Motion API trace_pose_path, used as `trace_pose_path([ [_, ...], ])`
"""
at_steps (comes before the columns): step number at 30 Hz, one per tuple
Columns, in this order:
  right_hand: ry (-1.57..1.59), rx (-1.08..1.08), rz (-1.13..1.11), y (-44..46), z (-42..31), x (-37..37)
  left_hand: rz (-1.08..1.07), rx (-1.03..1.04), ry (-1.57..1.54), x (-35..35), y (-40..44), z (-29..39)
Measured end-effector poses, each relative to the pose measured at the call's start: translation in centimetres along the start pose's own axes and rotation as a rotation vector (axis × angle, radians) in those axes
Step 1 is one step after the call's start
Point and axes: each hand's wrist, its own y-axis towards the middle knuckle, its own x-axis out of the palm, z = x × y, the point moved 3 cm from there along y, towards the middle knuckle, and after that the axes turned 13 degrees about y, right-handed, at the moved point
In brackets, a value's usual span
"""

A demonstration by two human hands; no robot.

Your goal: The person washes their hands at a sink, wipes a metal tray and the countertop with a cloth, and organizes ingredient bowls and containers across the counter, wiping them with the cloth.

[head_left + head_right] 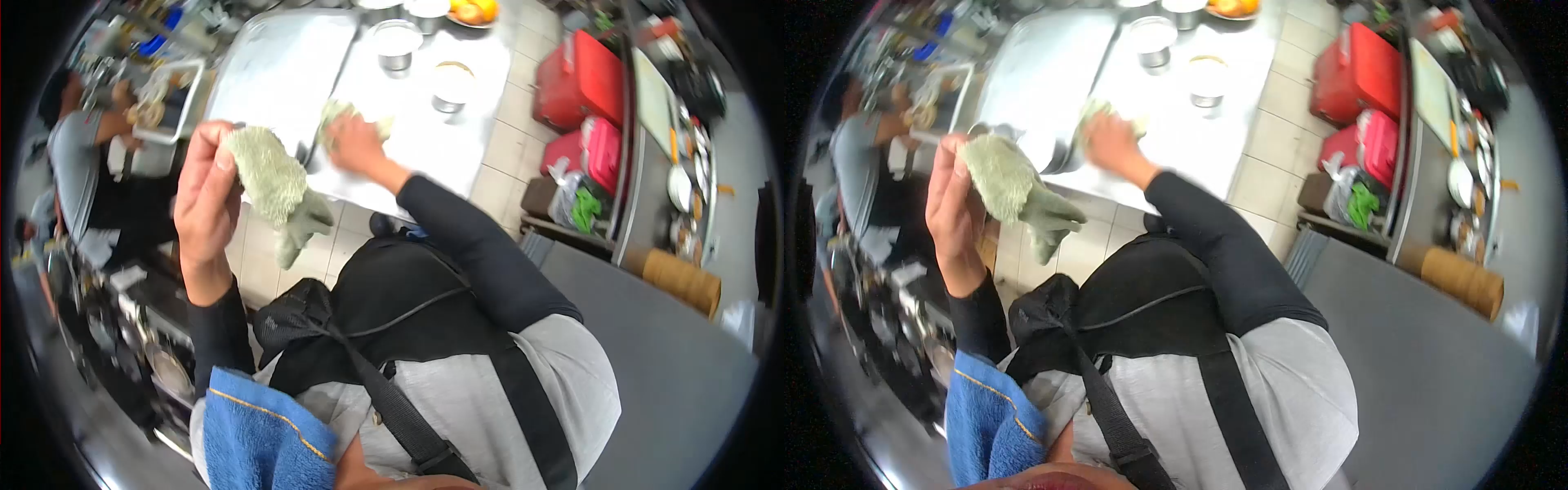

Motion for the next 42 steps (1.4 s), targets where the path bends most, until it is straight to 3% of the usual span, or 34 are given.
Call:
trace_pose_path([
  [1,-0.044,-0.107,-0.154,-3.1,-0.5,0.9,0.007,-0.019,0.044,0.5,0.0,-0.3],
  [2,0.188,-0.384,0.044,-8.0,0.5,0.6,0.048,0.009,0.089,0.7,0.2,-0.9],
  [4,0.276,-0.405,0.01,-16.4,2.5,-3.9,0.092,-0.079,-0.065,0.8,0.6,-2.8],
  [5,0.279,-0.351,0.11,-19.9,4.7,-6.3,0.102,-0.011,0.011,1.1,1.3,-3.9],
  [7,0.31,-0.096,0.234,-26.0,10.2,-10.1,-0.018,-0.037,-0.144,1.0,2.2,-4.9],
  [9,0.267,0.364,0.443,-32.2,15.3,-17.7,-0.08,0.0,-0.118,1.9,2.8,-4.9],
  [11,-0.038,0.663,0.629,-37.5,19.2,-27.3,-0.004,0.065,0.168,4.4,3.2,-2.7],
  [12,-0.122,0.792,0.587,-38.6,19.3,-32.4,-0.081,0.104,0.292,5.2,3.6,-2.0],
  [13,0.054,0.895,0.359,-38.1,20.7,-36.4,-0.148,0.118,0.421,5.3,4.0,-1.7],
  [14,-0.226,0.81,0.228,-40.8,25.6,-38.0,-0.249,0.269,0.511,7.1,3.8,0.4],
  [16,-0.177,0.85,0.267,-36.8,22.4,-41.1,-0.506,0.06,0.271,10.2,4.4,0.5],
  [17,-0.011,0.593,0.367,-33.3,20.3,-41.2,-0.531,0.132,0.284,12.1,4.8,-0.7],
  [19,0.659,0.224,0.315,-25.3,12.8,-37.8,-0.654,0.026,0.115,16.3,5.6,-2.2],
  [20,0.68,0.04,0.215,-22.3,12.8,-35.9,-0.706,-0.024,0.087,20.2,7.7,-3.3],
  [21,0.766,-0.086,0.116,-20.3,11.4,-33.2,-0.703,0.057,0.132,21.9,8.3,-4.0],
  [23,1.035,-0.254,-0.123,-17.3,10.0,-28.7,-0.665,-0.003,0.062,24.4,9.3,-5.3],
  [25,1.158,-0.104,-0.082,-17.0,12.1,-30.0,-0.38,-0.145,-0.002,24.7,10.0,-8.2],
  [28,1.307,0.109,0.153,-17.0,16.1,-31.8,0.199,-0.612,-0.081,22.9,10.0,-15.8],
  [31,1.489,0.227,0.109,-15.1,16.3,-34.6,0.319,-0.748,-0.193,23.7,10.9,-22.2],
  [34,1.625,0.198,0.071,-12.6,13.9,-36.4,0.324,-0.655,-0.258,24.2,12.4,-23.1],
  [37,1.518,0.158,0.109,-9.3,13.9,-36.1,0.376,-0.652,-0.091,22.2,13.0,-23.5],
  [40,0.894,-0.054,0.206,-5.3,16.5,-33.7,0.323,-0.618,0.079,18.2,11.0,-23.1],
  [42,0.7,0.019,0.03,-3.8,15.2,-30.3,0.233,-0.572,0.207,14.6,9.2,-23.0],
])
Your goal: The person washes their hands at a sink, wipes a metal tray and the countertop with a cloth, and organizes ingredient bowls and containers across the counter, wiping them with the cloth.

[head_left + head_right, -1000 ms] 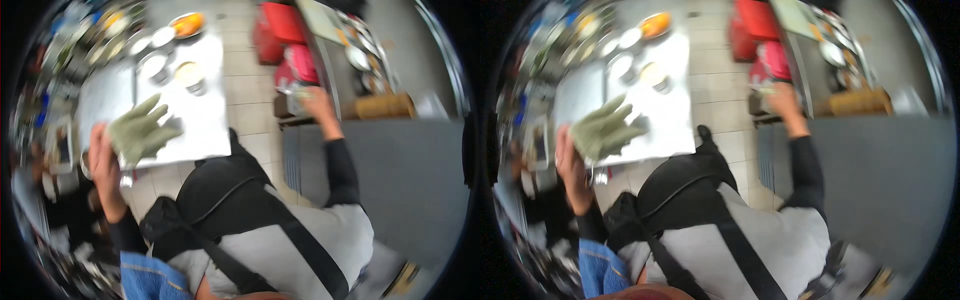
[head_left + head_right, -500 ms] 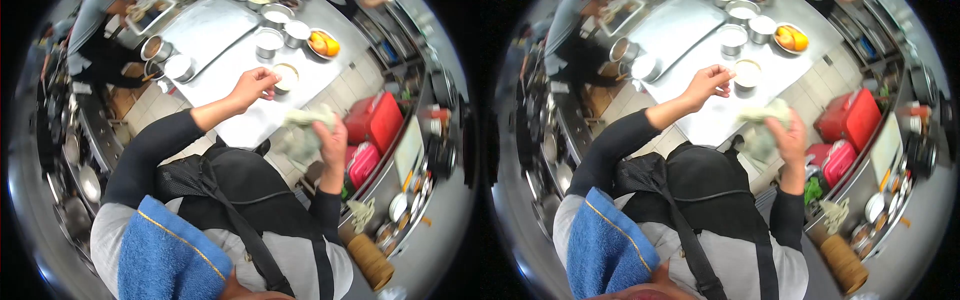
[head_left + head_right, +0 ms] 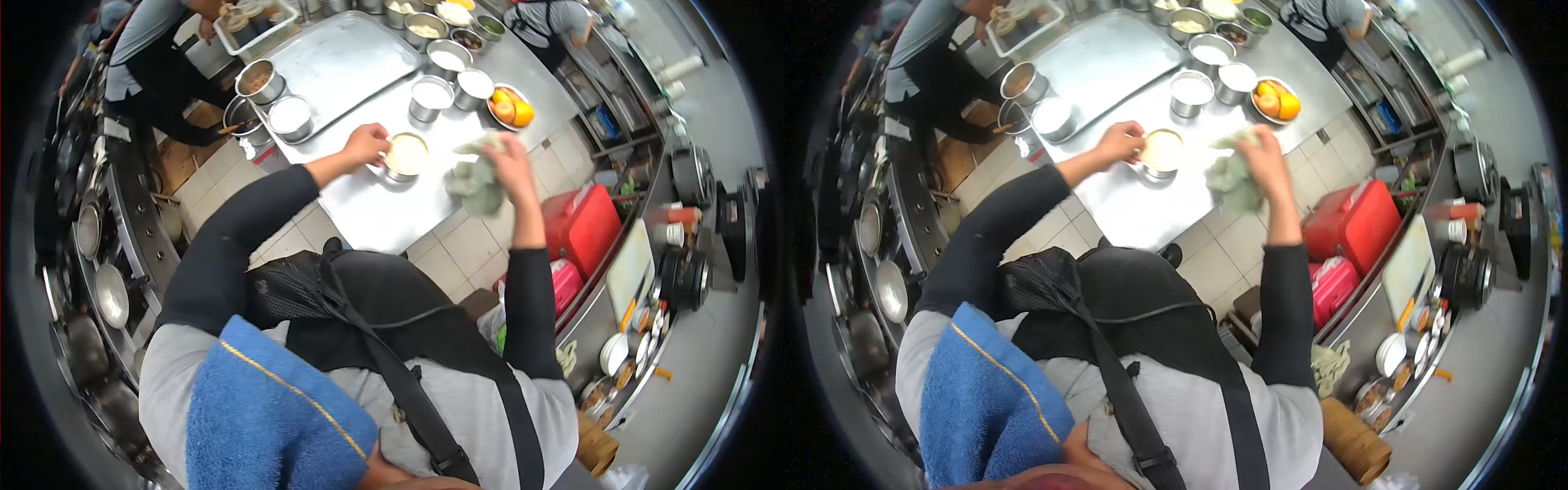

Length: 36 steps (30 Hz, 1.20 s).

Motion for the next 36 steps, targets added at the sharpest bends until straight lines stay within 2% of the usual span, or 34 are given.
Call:
trace_pose_path([
  [1,0.081,0.217,-0.169,1.9,4.0,2.0,-0.032,-0.005,0.046,-1.7,-0.5,-0.2],
  [2,0.072,0.39,-0.219,2.9,5.3,4.1,-0.087,0.009,0.049,-3.3,-0.7,-0.6],
  [3,0.12,0.423,-0.109,4.7,8.9,6.2,-0.105,0.029,0.079,-4.6,-0.7,-1.0],
  [5,0.328,0.506,-0.253,5.4,6.8,10.5,-0.106,0.038,0.153,-6.1,-1.0,-1.1],
  [7,0.56,0.723,-0.356,6.8,7.1,13.8,-0.097,0.083,0.187,-6.6,-1.2,-0.8],
  [14,-0.054,0.294,-0.747,10.0,4.5,18.3,-0.024,0.213,0.438,-6.6,-0.9,0.3],
  [18,-0.224,0.149,-0.756,10.2,5.0,17.7,0.038,0.245,0.627,-6.4,-1.2,0.7],
  [21,-0.451,0.081,-0.731,8.8,5.2,16.0,0.058,0.221,0.543,-6.7,-1.9,0.4],
  [22,-0.525,0.031,-0.72,8.5,4.9,15.9,0.101,0.355,0.651,-6.6,-1.7,0.2],
  [23,-0.526,-0.104,-0.643,8.7,5.1,16.4,0.064,0.373,0.725,-6.5,-1.3,0.1],
  [24,-0.412,-0.076,-0.627,10.5,8.5,17.2,0.082,0.444,0.87,-6.2,-0.1,-1.1],
  [26,-0.571,-0.282,-0.577,10.7,7.9,18.4,0.155,0.594,0.87,-5.8,1.4,-2.3],
  [27,-0.524,-0.163,-0.632,10.6,6.9,18.7,0.182,0.62,0.791,-5.9,1.2,-2.0],
  [28,-0.482,-0.27,-0.651,9.4,4.4,18.2,0.09,0.471,0.739,-6.0,-0.4,-0.2],
  [29,-0.47,-0.258,-0.68,8.8,3.9,17.9,0.008,0.373,0.6,-5.9,-2.0,1.0],
  [31,-0.72,-0.184,-0.71,7.3,2.8,17.2,0.009,0.323,0.521,-5.7,-2.6,0.7],
  [34,-0.781,-0.163,-0.701,7.6,2.9,17.7,-0.034,0.301,0.459,-5.2,-3.4,1.2],
  [36,-0.713,-0.188,-0.682,7.8,2.5,18.9,-0.049,0.307,0.494,-5.0,-3.4,1.7],
])
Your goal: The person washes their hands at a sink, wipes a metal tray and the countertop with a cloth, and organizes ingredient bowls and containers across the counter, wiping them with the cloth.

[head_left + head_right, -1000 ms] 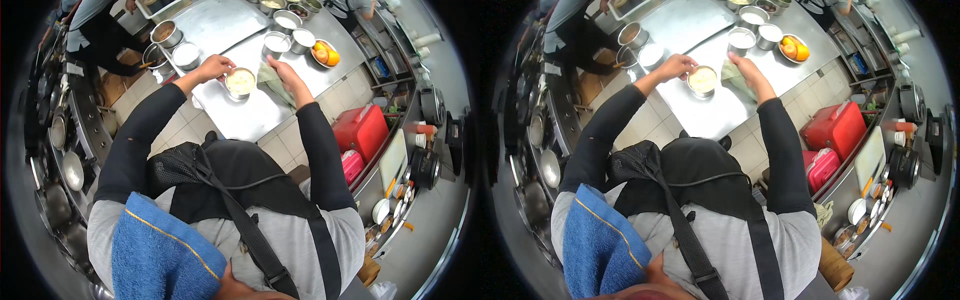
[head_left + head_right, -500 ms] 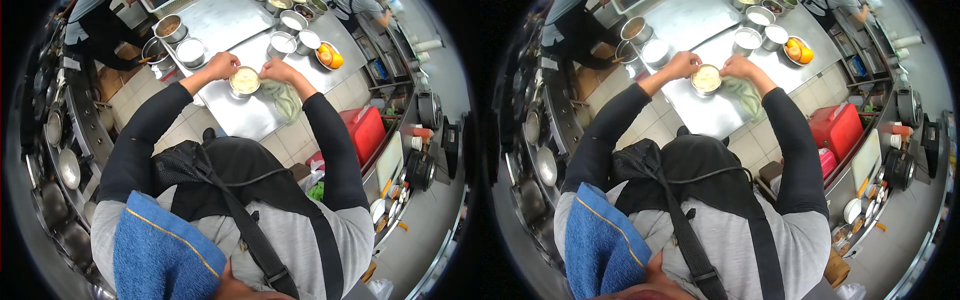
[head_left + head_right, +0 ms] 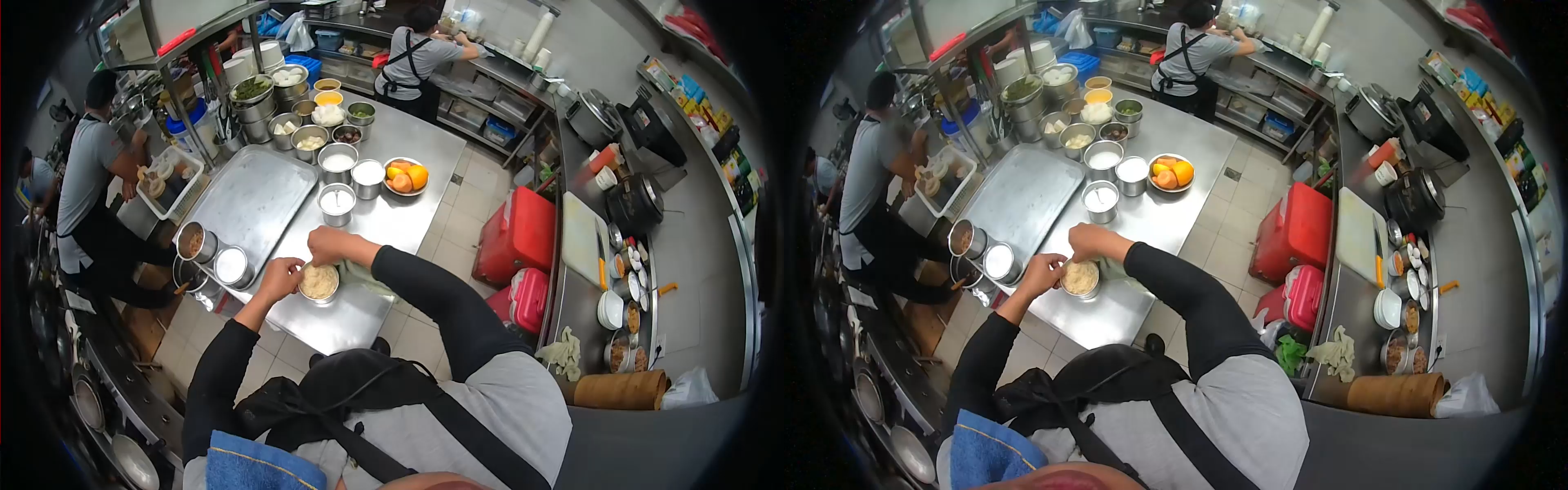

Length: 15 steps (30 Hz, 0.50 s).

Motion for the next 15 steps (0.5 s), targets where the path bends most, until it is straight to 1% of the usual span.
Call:
trace_pose_path([
  [2,0.058,-0.025,-0.011,0.1,-0.3,-0.1,-0.014,0.007,0.019,0.0,0.1,-0.1],
  [5,-0.019,0.028,0.013,-1.5,0.6,0.1,0.037,-0.034,-0.107,0.8,-0.3,-1.6],
  [8,0.085,0.204,-0.072,-3.1,0.8,0.1,0.091,-0.146,-0.215,1.4,-1.8,-1.6],
  [9,0.036,0.084,-0.04,-2.6,1.1,0.1,0.087,-0.165,-0.25,1.9,-1.8,-2.1],
  [11,-0.06,-0.147,0.024,-0.8,1.7,0.9,0.16,-0.026,-0.163,1.8,-0.1,-3.4],
  [14,0.039,-0.163,0.033,-0.4,-1.5,0.2,-0.004,-0.034,-0.133,0.6,1.2,-2.6],
  [15,0.045,-0.164,0.024,-0.4,-2.1,-0.1,-0.012,-0.036,-0.14,0.5,1.5,-2.4],
])
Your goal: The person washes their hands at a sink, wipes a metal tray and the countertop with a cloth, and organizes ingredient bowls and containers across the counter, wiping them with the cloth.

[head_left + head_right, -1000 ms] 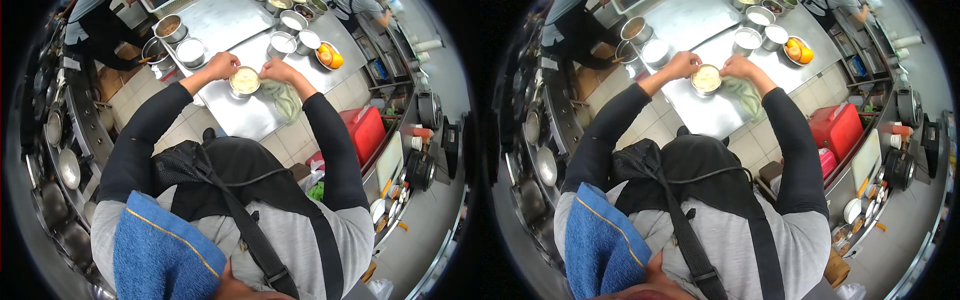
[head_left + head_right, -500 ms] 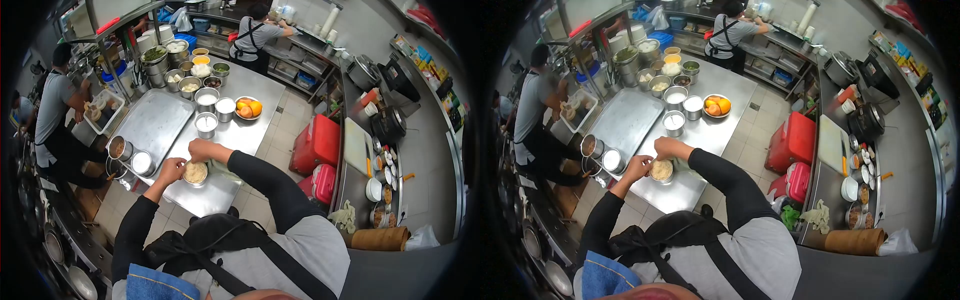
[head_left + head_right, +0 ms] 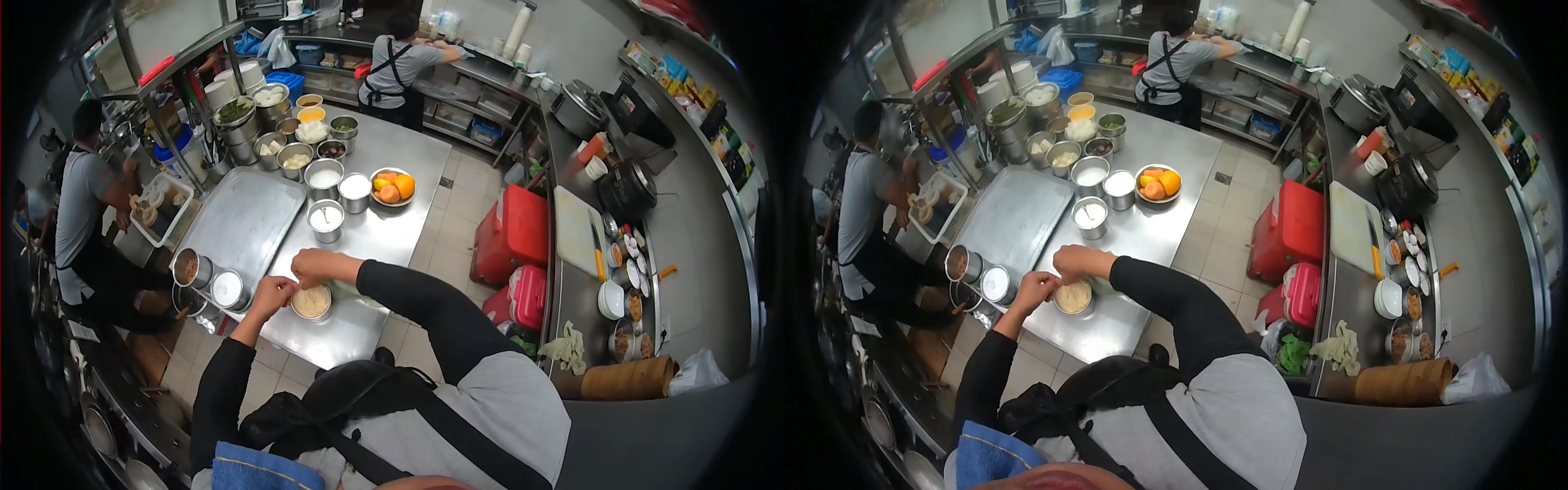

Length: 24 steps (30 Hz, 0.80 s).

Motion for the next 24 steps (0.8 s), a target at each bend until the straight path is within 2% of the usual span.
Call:
trace_pose_path([
  [3,-0.062,0.099,0.071,-0.6,1.7,0.6,0.011,-0.004,0.013,0.0,-0.8,0.2],
  [6,0.034,0.372,0.118,-3.7,1.9,0.3,0.111,-0.058,-0.006,0.9,-2.2,0.0],
  [8,0.039,0.296,0.04,-3.4,2.9,0.9,0.068,-0.144,-0.053,1.3,-3.1,0.4],
  [10,0.058,0.179,0.012,-3.0,2.9,0.8,0.279,0.248,0.297,1.1,-1.7,-0.3],
  [13,0.073,-0.005,0.061,-1.2,1.5,0.8,0.097,0.203,0.247,0.5,0.1,0.3],
  [16,0.099,0.062,0.095,-1.7,1.7,0.0,0.025,0.06,0.239,-0.2,-0.5,1.3],
  [20,0.037,0.311,0.173,-4.1,4.7,2.2,0.19,-0.016,0.059,1.8,-2.3,-0.1],
  [22,0.07,0.247,0.118,-4.3,3.8,1.6,0.143,-0.075,-0.023,2.2,-3.1,0.4],
  [24,0.057,0.134,0.092,-3.8,2.8,1.0,0.342,0.294,0.333,1.5,-1.8,0.8],
])
